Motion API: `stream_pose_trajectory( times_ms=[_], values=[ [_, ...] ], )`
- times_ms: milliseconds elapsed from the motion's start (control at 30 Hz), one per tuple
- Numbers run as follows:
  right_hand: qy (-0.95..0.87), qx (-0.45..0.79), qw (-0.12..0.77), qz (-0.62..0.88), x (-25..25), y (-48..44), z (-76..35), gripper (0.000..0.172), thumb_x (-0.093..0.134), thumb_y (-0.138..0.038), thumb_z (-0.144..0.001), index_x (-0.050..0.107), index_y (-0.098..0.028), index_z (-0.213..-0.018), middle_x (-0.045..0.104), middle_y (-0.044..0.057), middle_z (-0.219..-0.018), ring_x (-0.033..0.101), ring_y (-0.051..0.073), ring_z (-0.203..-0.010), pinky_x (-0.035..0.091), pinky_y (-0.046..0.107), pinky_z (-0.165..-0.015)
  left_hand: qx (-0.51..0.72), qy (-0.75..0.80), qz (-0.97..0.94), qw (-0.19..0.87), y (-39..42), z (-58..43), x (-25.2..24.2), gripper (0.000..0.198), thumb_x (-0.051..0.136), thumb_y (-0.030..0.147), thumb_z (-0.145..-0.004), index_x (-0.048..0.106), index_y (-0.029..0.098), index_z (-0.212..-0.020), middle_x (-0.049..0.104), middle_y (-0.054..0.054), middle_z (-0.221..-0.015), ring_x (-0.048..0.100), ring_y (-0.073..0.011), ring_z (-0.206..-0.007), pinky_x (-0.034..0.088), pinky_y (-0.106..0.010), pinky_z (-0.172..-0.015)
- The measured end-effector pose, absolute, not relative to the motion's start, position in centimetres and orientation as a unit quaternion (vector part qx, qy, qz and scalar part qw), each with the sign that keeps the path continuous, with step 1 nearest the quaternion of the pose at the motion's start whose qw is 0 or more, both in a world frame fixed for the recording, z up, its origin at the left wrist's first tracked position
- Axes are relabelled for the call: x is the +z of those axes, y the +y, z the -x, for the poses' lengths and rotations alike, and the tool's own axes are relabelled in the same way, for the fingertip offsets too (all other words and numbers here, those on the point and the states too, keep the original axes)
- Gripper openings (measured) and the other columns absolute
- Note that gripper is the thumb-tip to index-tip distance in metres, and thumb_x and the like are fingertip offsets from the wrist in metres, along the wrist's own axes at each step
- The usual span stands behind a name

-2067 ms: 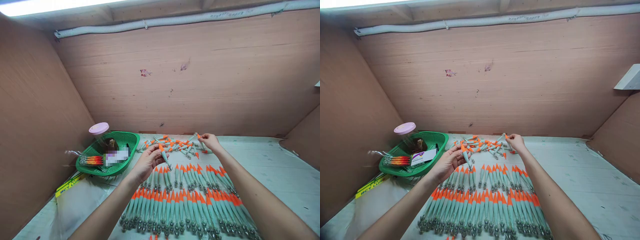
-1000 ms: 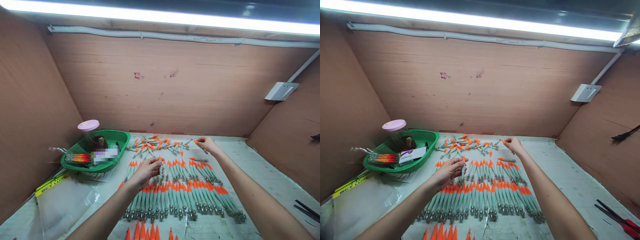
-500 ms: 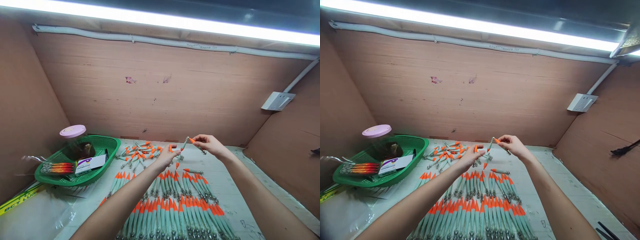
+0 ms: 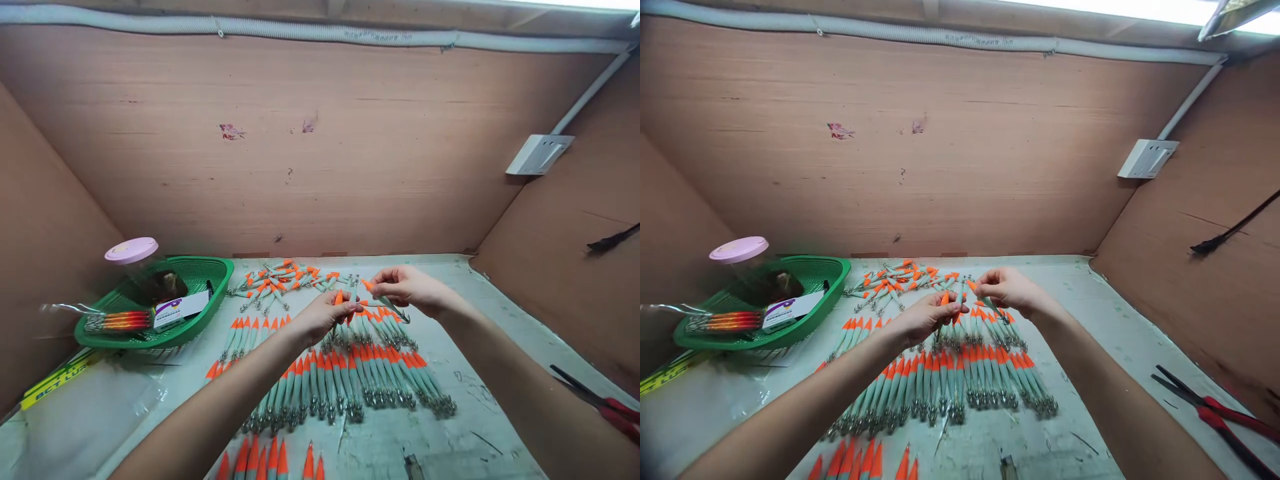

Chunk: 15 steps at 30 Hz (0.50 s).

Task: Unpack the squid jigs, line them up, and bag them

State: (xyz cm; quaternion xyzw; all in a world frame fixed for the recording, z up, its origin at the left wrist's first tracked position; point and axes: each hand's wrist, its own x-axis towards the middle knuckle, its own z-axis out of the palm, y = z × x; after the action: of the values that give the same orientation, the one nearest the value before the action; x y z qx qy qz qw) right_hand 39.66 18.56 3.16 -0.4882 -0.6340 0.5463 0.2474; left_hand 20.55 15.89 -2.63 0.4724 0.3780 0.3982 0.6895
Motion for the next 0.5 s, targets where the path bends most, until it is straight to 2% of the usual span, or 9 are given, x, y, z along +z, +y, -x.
stream_pose_trajectory(
  times_ms=[100, 233, 333, 500],
  values=[
    [-0.551, 0.676, 0.217, 0.439, 2.0, 15.0, -39.0, 0.027, 0.078, -0.032, -0.060, 0.063, -0.013, -0.072, 0.043, -0.008, -0.045, 0.035, 0.003, -0.040, 0.024, 0.018, -0.038, 0.418, 0.379, -0.411, 0.716, 12.7, -19.2, -2.4, 0.030, 0.080, 0.030, -0.059, 0.058, 0.013, -0.069, 0.061, -0.001, -0.069, 0.039, -0.0052, -0.054, 0.029, -0.020, -0.054],
    [-0.455, 0.769, 0.250, 0.373, 0.5, 10.0, -37.9, 0.032, 0.081, -0.028, -0.060, 0.060, -0.014, -0.079, 0.059, -0.003, -0.058, 0.052, 0.005, -0.044, 0.041, 0.018, -0.042, 0.457, 0.367, -0.328, 0.741, 8.7, -16.9, -2.0, 0.031, 0.084, 0.024, -0.056, 0.061, 0.013, -0.072, 0.057, 0.002, -0.064, 0.042, -0.0045, -0.055, 0.035, -0.018, -0.057],
    [-0.425, 0.789, 0.256, 0.362, -0.2, 6.8, -37.2, 0.033, 0.081, -0.027, -0.062, 0.058, -0.014, -0.081, 0.064, -0.001, -0.062, 0.056, 0.006, -0.045, 0.045, 0.017, -0.044, 0.458, 0.380, -0.307, 0.742, 5.8, -15.4, -1.9, 0.027, 0.083, 0.021, -0.059, 0.064, 0.011, -0.076, 0.060, 0.000, -0.070, 0.045, -0.0042, -0.056, 0.038, -0.017, -0.058],
    [-0.437, 0.754, 0.236, 0.429, -3.3, 2.5, -36.2, 0.032, 0.080, -0.030, -0.062, 0.054, -0.015, -0.075, 0.058, -0.005, -0.051, 0.058, 0.008, -0.044, 0.046, 0.017, -0.042, 0.447, 0.398, -0.293, 0.745, 1.8, -13.5, -2.7, 0.026, 0.079, 0.018, -0.066, 0.068, 0.011, -0.089, 0.065, -0.004, -0.078, 0.046, -0.0042, -0.057, 0.040, -0.016, -0.058]
  ],
)
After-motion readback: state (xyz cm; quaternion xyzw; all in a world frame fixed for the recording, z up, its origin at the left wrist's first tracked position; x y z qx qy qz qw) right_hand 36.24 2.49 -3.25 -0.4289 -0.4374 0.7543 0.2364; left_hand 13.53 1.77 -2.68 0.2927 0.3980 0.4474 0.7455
